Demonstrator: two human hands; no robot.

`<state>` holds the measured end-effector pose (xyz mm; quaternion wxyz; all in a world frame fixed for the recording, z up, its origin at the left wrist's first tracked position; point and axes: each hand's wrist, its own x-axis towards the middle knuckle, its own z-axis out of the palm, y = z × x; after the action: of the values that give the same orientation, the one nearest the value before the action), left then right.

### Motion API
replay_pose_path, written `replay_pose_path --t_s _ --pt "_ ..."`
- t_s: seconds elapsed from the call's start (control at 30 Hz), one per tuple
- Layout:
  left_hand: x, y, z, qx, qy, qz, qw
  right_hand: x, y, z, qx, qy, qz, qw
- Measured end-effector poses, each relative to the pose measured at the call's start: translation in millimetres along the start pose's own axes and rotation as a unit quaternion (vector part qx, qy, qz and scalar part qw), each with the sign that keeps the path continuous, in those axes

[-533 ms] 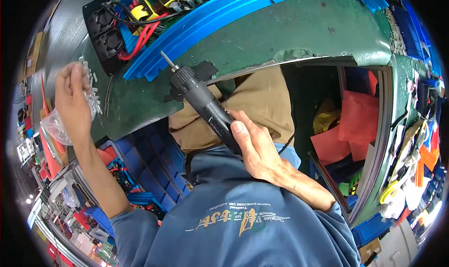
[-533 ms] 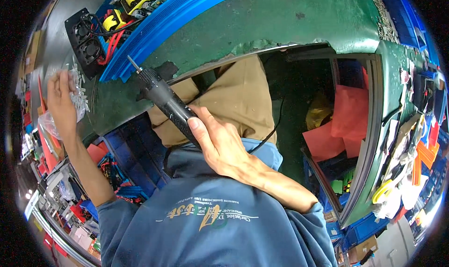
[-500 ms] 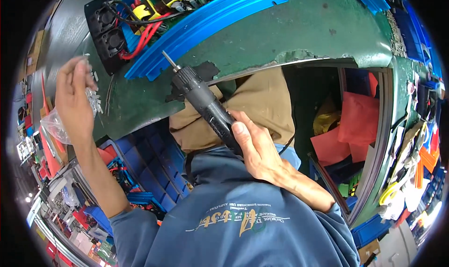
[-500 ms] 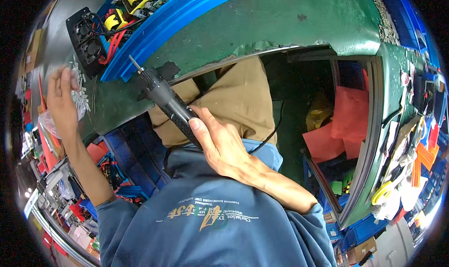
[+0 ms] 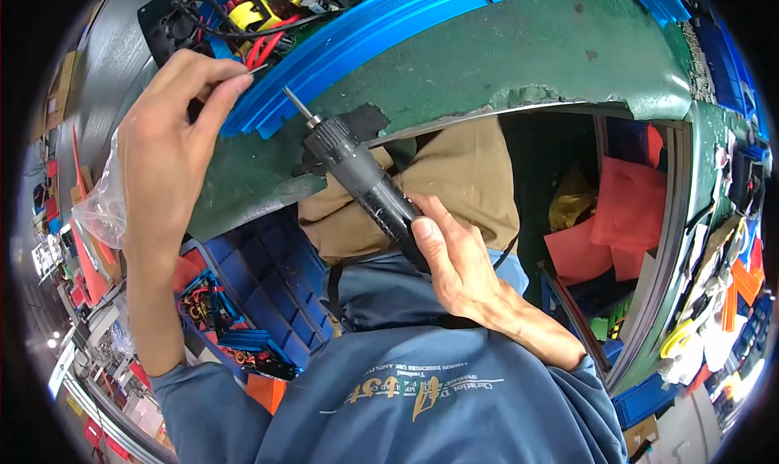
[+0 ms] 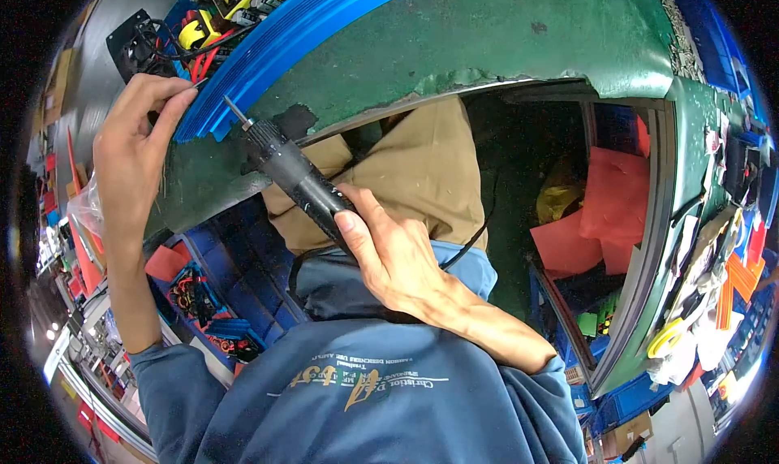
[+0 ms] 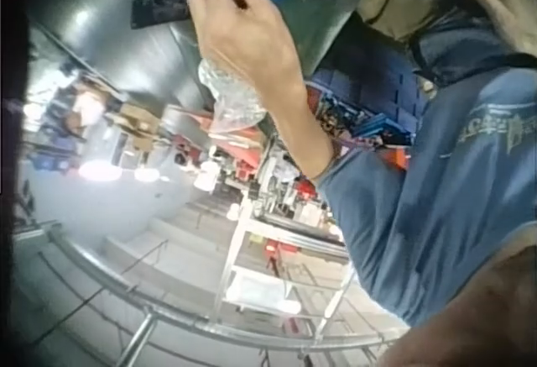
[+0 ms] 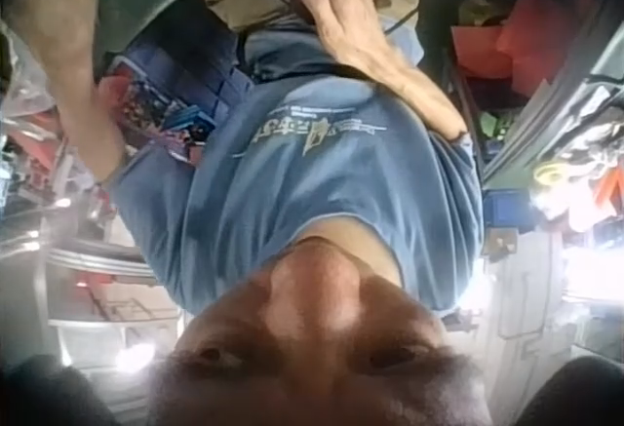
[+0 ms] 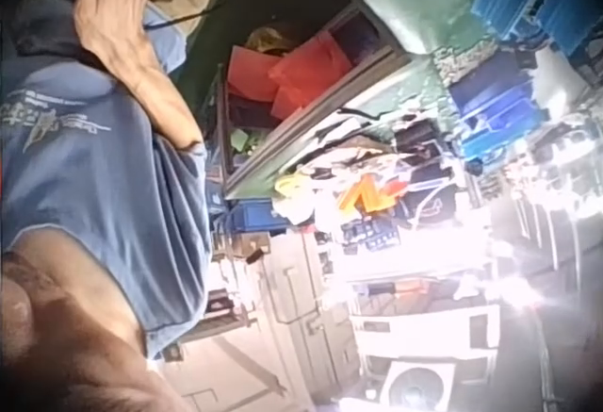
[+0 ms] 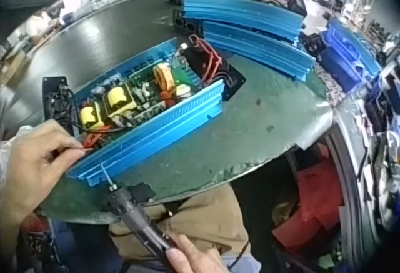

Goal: Assembling internal components of power inverters and securing them using an electric screwdriver.

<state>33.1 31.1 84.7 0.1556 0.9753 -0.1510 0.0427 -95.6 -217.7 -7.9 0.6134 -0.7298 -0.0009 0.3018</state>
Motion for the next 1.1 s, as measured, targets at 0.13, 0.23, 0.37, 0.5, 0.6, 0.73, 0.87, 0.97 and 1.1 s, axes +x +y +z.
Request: replay_pose_path --t_s 0.13,0.23,0.37,0.5,0.6,0.73,0.87,0.97,1.1 --pt "8.5 -10.9 5.7 -0.004 -0.018 0.033 0.999 3.5 3.1 0.1 0.015 0.013 -0.003 1.0" --pt "12.6 -16.4 2.6 -0.025 -0.04 0.06 0.997 6.6 0.0 -2.5 0.072 -0.025 0.051 0.996" --pt "17.2 -13.7 -12.8 -0.012 -0.071 0.061 0.996 5.2 -8.6 -4.3 0.15 -0.082 0.062 0.983" --pt "15.4 -20.8 1.4 -0.006 -0.078 0.129 0.989 1.2 6.0 1.4 0.176 -0.088 0.054 0.979" --pt "9.0 -17.1 -2.5 -0.079 -0.113 0.062 0.989 -4.2 5.1 7.2 0.215 -0.079 0.063 0.971" --pt "6.5 -18.4 -8.6 -0.094 -0.127 0.016 0.987 -1.1 -1.7 6.3 0.237 -0.105 0.082 0.962" --pt "11.1 -30.6 -6.3 -0.092 -0.116 0.071 0.986 6.5 -3.0 0.4 0.231 -0.128 0.091 0.96" --pt "9.7 -37.6 -3.6 -0.086 -0.112 0.088 0.986 9.0 -2.2 1.3 0.257 -0.141 0.102 0.951" --pt "9.4 -38.2 -2.8 -0.083 -0.116 0.087 0.986 10.9 -4.9 3.7 0.256 -0.135 0.121 0.949"
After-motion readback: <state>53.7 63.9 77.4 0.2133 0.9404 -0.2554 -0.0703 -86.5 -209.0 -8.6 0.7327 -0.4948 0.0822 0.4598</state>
